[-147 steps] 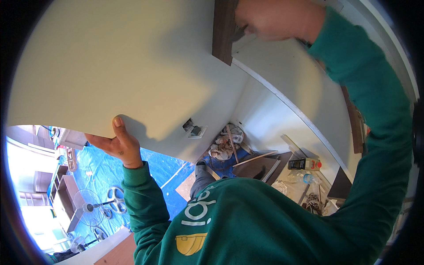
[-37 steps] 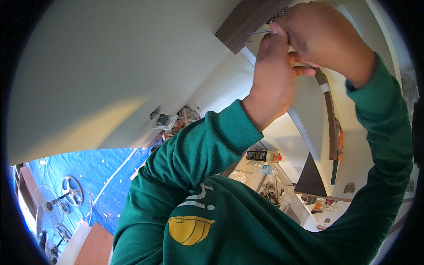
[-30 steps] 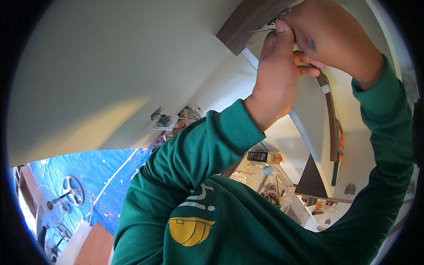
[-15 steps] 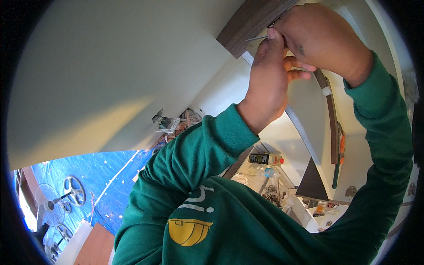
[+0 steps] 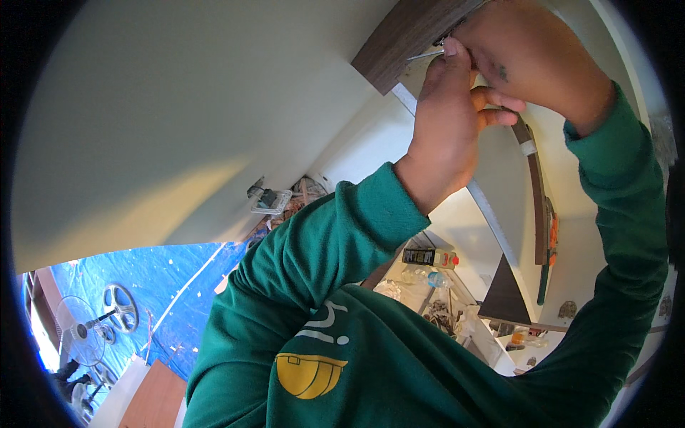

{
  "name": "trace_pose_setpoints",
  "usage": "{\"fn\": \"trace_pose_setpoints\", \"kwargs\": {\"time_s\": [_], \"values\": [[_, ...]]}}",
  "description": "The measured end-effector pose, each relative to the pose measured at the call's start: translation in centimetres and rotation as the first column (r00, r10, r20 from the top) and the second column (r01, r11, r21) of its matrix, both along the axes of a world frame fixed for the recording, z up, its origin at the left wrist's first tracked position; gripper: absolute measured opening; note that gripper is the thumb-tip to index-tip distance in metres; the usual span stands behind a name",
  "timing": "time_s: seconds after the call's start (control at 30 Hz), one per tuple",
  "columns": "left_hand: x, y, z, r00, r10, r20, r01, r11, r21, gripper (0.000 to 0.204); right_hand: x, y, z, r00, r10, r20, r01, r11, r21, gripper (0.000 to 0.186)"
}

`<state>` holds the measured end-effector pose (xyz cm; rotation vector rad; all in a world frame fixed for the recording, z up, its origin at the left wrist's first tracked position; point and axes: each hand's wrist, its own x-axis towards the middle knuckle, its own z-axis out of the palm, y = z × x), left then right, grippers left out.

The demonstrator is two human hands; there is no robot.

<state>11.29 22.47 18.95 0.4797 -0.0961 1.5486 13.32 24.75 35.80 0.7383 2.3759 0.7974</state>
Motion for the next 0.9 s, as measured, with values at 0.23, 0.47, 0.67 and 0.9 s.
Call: {"fn": "trace_pose_setpoints", "kwargs": {"time_s": [0.23, 0.47, 0.67, 0.9], "values": [[0.1, 0.2, -1.7, 1.0, 0.009, -0.021, -0.01, 1.0, -0.016, 0.057, 0.0, -0.3, -1.1, 0.999, 0.009, 0.048, -0.008, 1.0, -0.027, 0.018], [0.6, 0.1, -0.1, 0.999, 0.052, 0.015, -0.052, 0.999, -0.014, 0.059, 0.8, -0.4, 1.2, 0.998, -0.051, -0.035, 0.052, 0.998, 0.026, 0.019], [0.8, -0.1, 0.1, 0.999, 0.048, -0.021, -0.048, 0.999, -0.014, 0.063, 1.2, -0.5, 1.6, 1.0, -0.026, 0.009, 0.026, 1.0, 0.006, 0.023], [1.1, 0.2, 0.8, 0.998, 0.065, -0.002, -0.065, 0.998, -0.011, 0.061, 0.6, -1.3, 1.5, 0.999, 0.013, -0.032, -0.013, 1.0, -0.005, 0.022]]}}
